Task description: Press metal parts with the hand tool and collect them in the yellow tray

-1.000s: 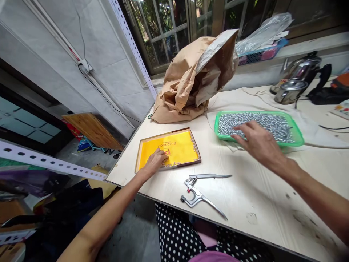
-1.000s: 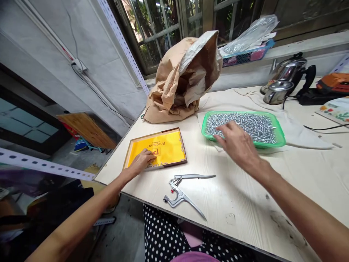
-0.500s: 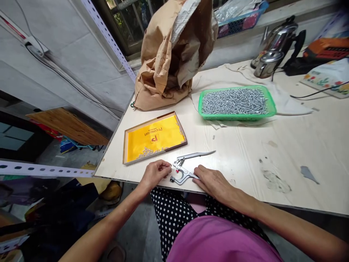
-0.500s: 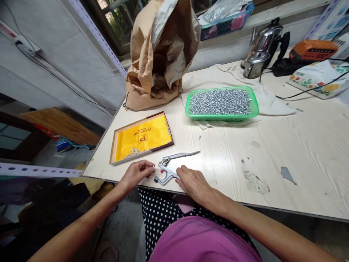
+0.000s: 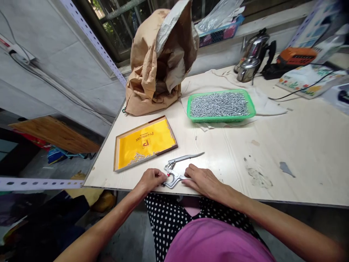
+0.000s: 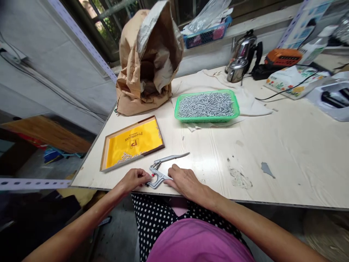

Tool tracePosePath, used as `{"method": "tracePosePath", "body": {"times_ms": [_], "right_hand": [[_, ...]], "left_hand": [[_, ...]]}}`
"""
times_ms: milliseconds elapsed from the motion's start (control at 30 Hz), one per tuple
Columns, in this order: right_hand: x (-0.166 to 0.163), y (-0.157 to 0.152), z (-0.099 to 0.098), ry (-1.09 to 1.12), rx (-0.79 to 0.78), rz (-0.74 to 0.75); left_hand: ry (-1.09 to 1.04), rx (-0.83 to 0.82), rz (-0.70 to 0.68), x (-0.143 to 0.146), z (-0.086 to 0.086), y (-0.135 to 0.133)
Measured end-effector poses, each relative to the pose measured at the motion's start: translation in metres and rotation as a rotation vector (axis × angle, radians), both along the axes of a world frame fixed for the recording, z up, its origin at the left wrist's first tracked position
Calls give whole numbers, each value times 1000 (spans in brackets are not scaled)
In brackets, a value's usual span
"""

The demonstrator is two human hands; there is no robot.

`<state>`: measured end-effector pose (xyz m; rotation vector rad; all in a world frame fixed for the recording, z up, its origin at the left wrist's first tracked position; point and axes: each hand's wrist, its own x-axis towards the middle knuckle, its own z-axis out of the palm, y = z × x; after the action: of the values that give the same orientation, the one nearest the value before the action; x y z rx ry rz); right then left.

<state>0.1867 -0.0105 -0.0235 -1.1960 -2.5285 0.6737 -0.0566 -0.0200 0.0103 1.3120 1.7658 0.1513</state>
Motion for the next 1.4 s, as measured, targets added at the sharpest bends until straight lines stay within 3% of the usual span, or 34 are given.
{"method": "tracePosePath", "body": {"times_ms": [133, 267, 400, 533, 633, 733, 833, 900, 1000, 1133, 1233, 1300, 1400], "right_hand": [[14, 67, 13, -87, 167, -199], [15, 120, 7, -287, 272, -111], [11, 124, -3, -307, 306, -26], [15, 111, 3, -349, 356, -2], [27, 116, 25, -292, 470, -28], [49, 140, 62, -175, 602, -228], [73, 169, 95, -120, 583, -449], [82, 174, 104, -125, 556, -553], [76, 142, 96, -83, 546, -470], [42, 47, 61, -42, 232, -190], [18, -14, 33, -61, 78, -70], [8, -35, 19, -73, 33, -57], [2, -44, 9, -105, 25, -99]], "left_hand": [[-19, -31, -2, 0, -3, 1], [-8, -14, -2, 2, -2, 0], [-5, -8, 5, 1, -4, -1], [-20, -6, 2, -2, -8, 1], [-38, 4, -14, -3, -11, 2], [-54, 3, -10, -3, -13, 2], [-89, 4, -1, -2, -13, 0], [-101, 0, 0, -2, -12, -1], [-112, -18, 16, -2, -11, 0], [-137, -50, 18, -2, -7, 3], [-161, -70, -17, -2, -5, 6], [-177, -82, -40, -2, -5, 7], [-174, -101, -66, -2, -4, 9]]}}
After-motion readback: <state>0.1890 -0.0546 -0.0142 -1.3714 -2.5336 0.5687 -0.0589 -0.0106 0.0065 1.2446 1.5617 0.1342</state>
